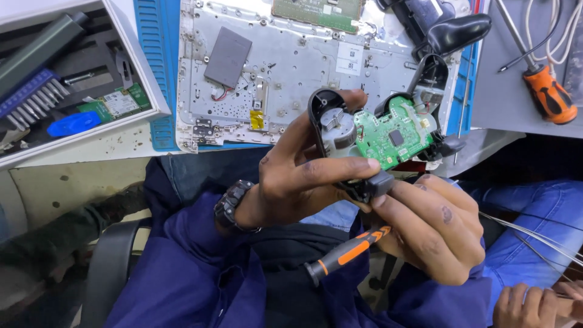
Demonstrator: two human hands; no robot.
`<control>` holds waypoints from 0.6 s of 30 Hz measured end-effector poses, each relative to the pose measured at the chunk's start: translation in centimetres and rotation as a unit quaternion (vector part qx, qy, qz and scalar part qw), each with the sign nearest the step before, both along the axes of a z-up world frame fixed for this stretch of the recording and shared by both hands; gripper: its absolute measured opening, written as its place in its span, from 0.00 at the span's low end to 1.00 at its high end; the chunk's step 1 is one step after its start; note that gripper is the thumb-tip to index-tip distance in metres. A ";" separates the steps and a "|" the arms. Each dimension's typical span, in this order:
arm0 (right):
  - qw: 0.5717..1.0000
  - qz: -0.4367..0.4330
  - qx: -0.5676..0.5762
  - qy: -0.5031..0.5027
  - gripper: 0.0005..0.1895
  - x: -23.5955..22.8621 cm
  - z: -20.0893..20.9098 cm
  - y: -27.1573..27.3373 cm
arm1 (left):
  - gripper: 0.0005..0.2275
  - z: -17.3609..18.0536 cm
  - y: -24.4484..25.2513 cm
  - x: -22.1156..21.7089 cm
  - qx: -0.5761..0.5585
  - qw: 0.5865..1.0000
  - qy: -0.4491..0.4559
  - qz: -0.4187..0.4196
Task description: The person assembles a disassembled electronic device, likely a game controller, by hand. They connect a ribbon cable to the circuit board, place a battery into the housing, and then snap the two halves of the plastic casing together to complete the assembly.
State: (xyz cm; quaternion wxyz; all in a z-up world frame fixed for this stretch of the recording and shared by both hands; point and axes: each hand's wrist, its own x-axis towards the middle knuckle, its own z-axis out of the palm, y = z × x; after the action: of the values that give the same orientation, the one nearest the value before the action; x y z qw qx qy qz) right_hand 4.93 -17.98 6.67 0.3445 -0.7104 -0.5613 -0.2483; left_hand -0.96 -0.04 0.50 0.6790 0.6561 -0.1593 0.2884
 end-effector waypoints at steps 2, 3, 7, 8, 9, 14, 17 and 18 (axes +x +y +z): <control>1.000 0.000 -0.016 0.010 0.11 -0.1 0.3 -0.1 | 0.13 -0.2 -0.2 0.4 -0.002 1.000 -0.016 0.004; 1.000 -0.001 -0.015 0.011 0.11 0.0 0.0 -0.1 | 0.13 -0.3 -0.3 0.5 -0.002 1.000 -0.015 0.003; 1.000 -0.004 0.023 0.012 0.07 -0.1 -0.4 0.2 | 0.11 -0.8 -0.4 0.6 -0.009 1.000 -0.020 -0.014; 0.999 -0.017 0.033 0.015 0.06 -0.2 -0.5 0.4 | 0.11 -0.9 -0.3 0.6 -0.008 1.000 -0.018 -0.020; 0.999 -0.016 0.032 0.016 0.06 -0.3 -0.3 0.3 | 0.11 -0.7 -0.2 0.5 -0.008 1.000 -0.017 -0.019; 0.996 -0.050 -0.015 0.073 0.05 -1.0 0.4 0.0 | 0.12 -0.4 0.0 0.6 0.006 1.000 -0.010 -0.009; 0.999 -0.004 -0.005 0.031 0.07 -0.2 0.7 0.0 | 0.12 0.0 0.0 0.5 0.000 1.000 0.012 0.004; 1.000 -0.003 -0.006 0.031 0.07 0.0 0.8 0.0 | 0.12 -0.2 0.0 0.5 -0.001 1.000 0.012 0.005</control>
State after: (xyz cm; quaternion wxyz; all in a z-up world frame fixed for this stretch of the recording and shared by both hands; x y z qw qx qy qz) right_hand 4.89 -17.97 7.48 0.3569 -0.7211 -0.5499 -0.2240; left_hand -0.41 0.00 0.30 0.6797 0.6599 -0.1475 0.2842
